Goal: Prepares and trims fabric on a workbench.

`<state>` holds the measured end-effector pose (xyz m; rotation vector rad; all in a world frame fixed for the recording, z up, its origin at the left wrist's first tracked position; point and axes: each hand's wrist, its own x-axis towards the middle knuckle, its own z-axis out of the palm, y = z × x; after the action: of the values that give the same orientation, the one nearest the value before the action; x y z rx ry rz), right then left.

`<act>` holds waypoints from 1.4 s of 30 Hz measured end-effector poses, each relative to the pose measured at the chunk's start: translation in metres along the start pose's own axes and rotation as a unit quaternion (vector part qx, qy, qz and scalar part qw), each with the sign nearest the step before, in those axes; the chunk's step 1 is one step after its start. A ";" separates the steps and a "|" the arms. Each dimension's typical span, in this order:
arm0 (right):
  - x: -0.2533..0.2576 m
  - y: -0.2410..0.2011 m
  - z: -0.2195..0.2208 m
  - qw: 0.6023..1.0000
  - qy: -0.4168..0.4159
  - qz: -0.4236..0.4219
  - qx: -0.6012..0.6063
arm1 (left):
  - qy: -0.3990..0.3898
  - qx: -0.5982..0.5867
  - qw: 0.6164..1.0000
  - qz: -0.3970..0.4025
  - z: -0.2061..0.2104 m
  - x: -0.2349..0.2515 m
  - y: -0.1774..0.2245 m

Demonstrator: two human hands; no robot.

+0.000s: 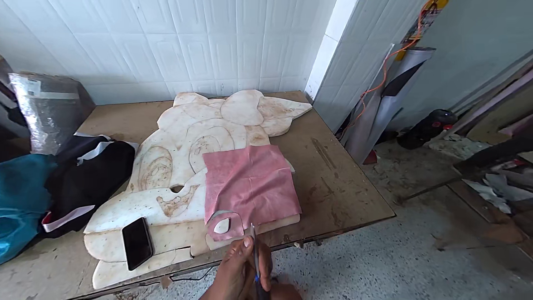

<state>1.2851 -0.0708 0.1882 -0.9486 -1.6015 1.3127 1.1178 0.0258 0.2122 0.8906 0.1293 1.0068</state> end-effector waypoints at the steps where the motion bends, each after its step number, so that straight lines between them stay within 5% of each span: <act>1: -0.001 -0.001 -0.001 1.000 0.000 -0.005 -0.007 | 0.012 0.016 1.000 -0.006 0.002 0.000 -0.001; 6: -0.009 0.012 -0.008 0.999 0.019 -0.035 -0.002 | 0.062 0.054 0.996 -0.027 0.013 0.006 -0.012; 10: -0.015 0.023 -0.017 0.995 0.078 -0.058 -0.005 | -0.034 0.186 0.981 -0.036 0.006 0.007 -0.027; 14: -0.029 0.025 -0.033 0.989 0.135 0.007 -0.057 | -0.117 0.239 0.948 -0.176 0.022 0.002 -0.049; 19: -0.053 0.051 -0.039 0.981 0.123 0.104 -0.112 | -0.067 0.318 0.905 -0.275 0.019 -0.005 -0.081; 25: -0.086 0.079 -0.047 0.992 0.068 0.089 -0.050 | -0.042 0.367 0.866 -0.338 0.024 -0.012 -0.110; 33: -0.151 0.093 -0.058 0.993 0.099 0.054 0.016 | 0.030 0.397 0.864 -0.309 0.037 -0.034 -0.123; 38: -0.225 0.094 -0.100 0.953 0.214 0.213 0.008 | 0.064 0.434 0.858 -0.267 0.022 -0.007 -0.095; 40: -0.253 0.094 -0.104 0.906 0.324 0.273 0.028 | 0.062 0.440 0.861 -0.250 0.018 -0.001 -0.087; 42: -0.262 0.090 -0.089 0.858 0.446 0.248 0.064 | 0.043 0.427 0.869 -0.244 0.014 -0.005 -0.087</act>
<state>1.4666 -0.2658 0.0723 -1.6395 -0.5568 1.0100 1.1803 -0.0061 0.1590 1.5146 0.8894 0.4763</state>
